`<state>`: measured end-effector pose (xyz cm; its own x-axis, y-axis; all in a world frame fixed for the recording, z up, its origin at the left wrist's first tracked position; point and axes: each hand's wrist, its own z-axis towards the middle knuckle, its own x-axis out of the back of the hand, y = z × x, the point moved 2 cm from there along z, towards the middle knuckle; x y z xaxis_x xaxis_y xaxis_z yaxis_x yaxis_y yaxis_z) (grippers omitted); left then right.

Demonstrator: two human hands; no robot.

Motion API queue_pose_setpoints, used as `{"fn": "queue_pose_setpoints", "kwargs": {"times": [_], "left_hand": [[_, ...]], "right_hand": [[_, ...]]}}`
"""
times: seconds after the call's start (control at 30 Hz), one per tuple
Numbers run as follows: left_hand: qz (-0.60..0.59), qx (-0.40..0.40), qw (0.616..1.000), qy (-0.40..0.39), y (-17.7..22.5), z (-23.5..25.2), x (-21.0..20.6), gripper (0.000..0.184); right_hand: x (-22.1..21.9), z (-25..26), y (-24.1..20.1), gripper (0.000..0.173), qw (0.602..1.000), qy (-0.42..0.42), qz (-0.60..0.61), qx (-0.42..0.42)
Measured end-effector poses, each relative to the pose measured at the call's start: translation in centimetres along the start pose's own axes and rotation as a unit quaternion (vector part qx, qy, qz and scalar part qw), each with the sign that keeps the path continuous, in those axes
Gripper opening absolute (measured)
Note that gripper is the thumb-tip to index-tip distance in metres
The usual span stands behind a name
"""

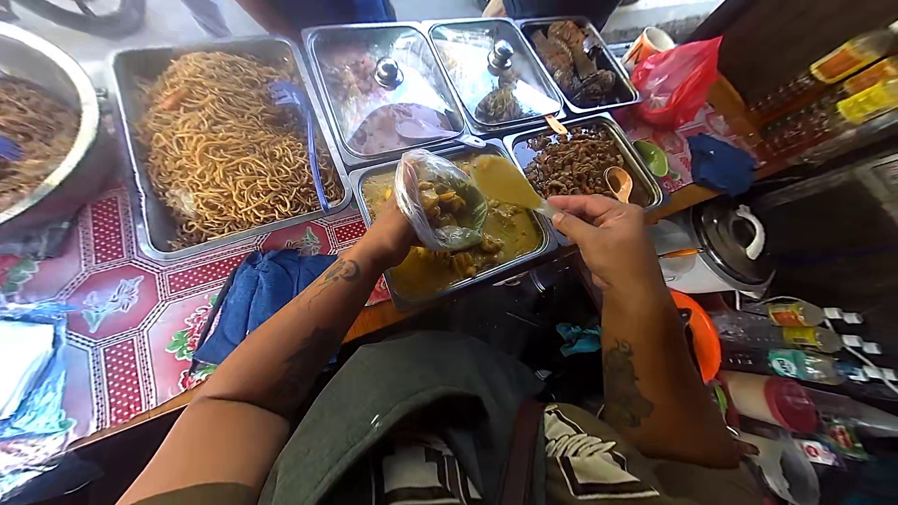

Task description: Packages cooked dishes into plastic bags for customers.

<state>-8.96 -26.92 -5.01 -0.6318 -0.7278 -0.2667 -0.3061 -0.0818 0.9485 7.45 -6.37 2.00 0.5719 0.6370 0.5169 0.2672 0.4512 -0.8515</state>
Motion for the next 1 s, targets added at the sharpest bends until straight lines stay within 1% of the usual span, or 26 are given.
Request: {"fn": "queue_pose_setpoints", "kwargs": {"times": [0.07, 0.1, 0.13, 0.2, 0.23, 0.3, 0.37, 0.43, 0.5, 0.57, 0.63, 0.67, 0.73, 0.77, 0.8, 0.83, 0.9, 1.0], "left_hand": [[-0.008, -0.001, 1.000, -0.003, 0.1, 0.2, -0.7, 0.023], [-0.017, -0.002, 1.000, -0.010, -0.2, 0.4, -0.8, 0.025], [-0.026, -0.004, 1.000, -0.017, -0.3, 0.5, -0.9, 0.025], [-0.042, -0.008, 0.999, -0.028, -0.4, 0.7, -1.1, 0.024], [-0.047, -0.013, 0.998, -0.037, -0.5, 0.8, -1.0, 0.024], [-0.060, -0.020, 0.997, -0.042, -0.6, 0.7, -0.9, 0.022], [-0.052, -0.033, 0.997, -0.042, -0.7, 0.7, -0.5, 0.025], [-0.031, -0.046, 0.998, -0.037, -0.5, 0.6, -0.2, 0.031], [-0.015, -0.059, 0.998, -0.032, -0.1, 0.1, -0.1, 0.030], [0.012, -0.073, 0.997, -0.023, 0.2, -0.5, 0.1, 0.031], [0.018, -0.066, 0.998, -0.016, 0.7, -0.7, 0.3, 0.032], [0.021, -0.066, 0.997, -0.017, 0.8, -0.7, 0.5, 0.033], [0.016, -0.063, 0.998, -0.025, 0.7, -0.8, 1.0, 0.030], [0.015, -0.063, 0.998, -0.026, 0.7, -0.8, 1.1, 0.030], [0.013, -0.067, 0.997, -0.025, 0.8, -0.9, 1.2, 0.030], [0.010, -0.073, 0.997, -0.022, 0.8, -0.9, 1.1, 0.030], [-0.003, -0.076, 0.997, -0.018, 0.8, -1.0, 0.9, 0.030], [-0.008, -0.068, 0.998, -0.014, 1.0, -1.3, 0.8, 0.038]], "right_hand": [[-0.4, -0.4, -2.0, 0.020, 0.997, -0.004, -0.050, 0.065], [-0.7, -0.7, -2.8, 0.021, 0.990, 0.003, -0.087, 0.110], [-1.1, -0.9, -3.4, 0.021, 0.978, 0.017, -0.127, 0.162], [-1.5, -1.2, -4.0, 0.022, 0.939, 0.067, -0.199, 0.272], [-1.5, -1.1, -4.2, 0.022, 0.919, 0.094, -0.227, 0.308], [-1.0, -0.1, -4.1, 0.023, 0.895, 0.138, -0.274, 0.323], [-0.8, 1.9, -2.8, 0.024, 0.889, 0.149, -0.325, 0.285], [-1.6, 4.2, -0.6, 0.026, 0.889, 0.119, -0.376, 0.232], [-3.1, 5.8, 2.1, 0.025, 0.884, 0.081, -0.413, 0.202], [-4.6, 6.5, 4.6, 0.021, 0.869, 0.068, -0.453, 0.186], [-5.7, 6.5, 5.8, 0.021, 0.874, 0.049, -0.464, 0.136], [-6.0, 6.4, 5.8, 0.024, 0.886, 0.034, -0.454, 0.086], [-5.9, 6.4, 4.9, 0.031, 0.918, -0.012, -0.393, -0.045], [-5.7, 6.4, 4.6, 0.033, 0.930, -0.033, -0.352, -0.097], [-5.6, 6.5, 4.4, 0.033, 0.940, -0.044, -0.311, -0.131], [-5.6, 6.6, 4.6, 0.032, 0.949, -0.052, -0.274, -0.148], [-5.6, 6.8, 5.5, 0.028, 0.960, -0.063, -0.225, -0.152], [-5.4, 7.1, 6.5, 0.023, 0.969, -0.069, -0.175, -0.158]]}}
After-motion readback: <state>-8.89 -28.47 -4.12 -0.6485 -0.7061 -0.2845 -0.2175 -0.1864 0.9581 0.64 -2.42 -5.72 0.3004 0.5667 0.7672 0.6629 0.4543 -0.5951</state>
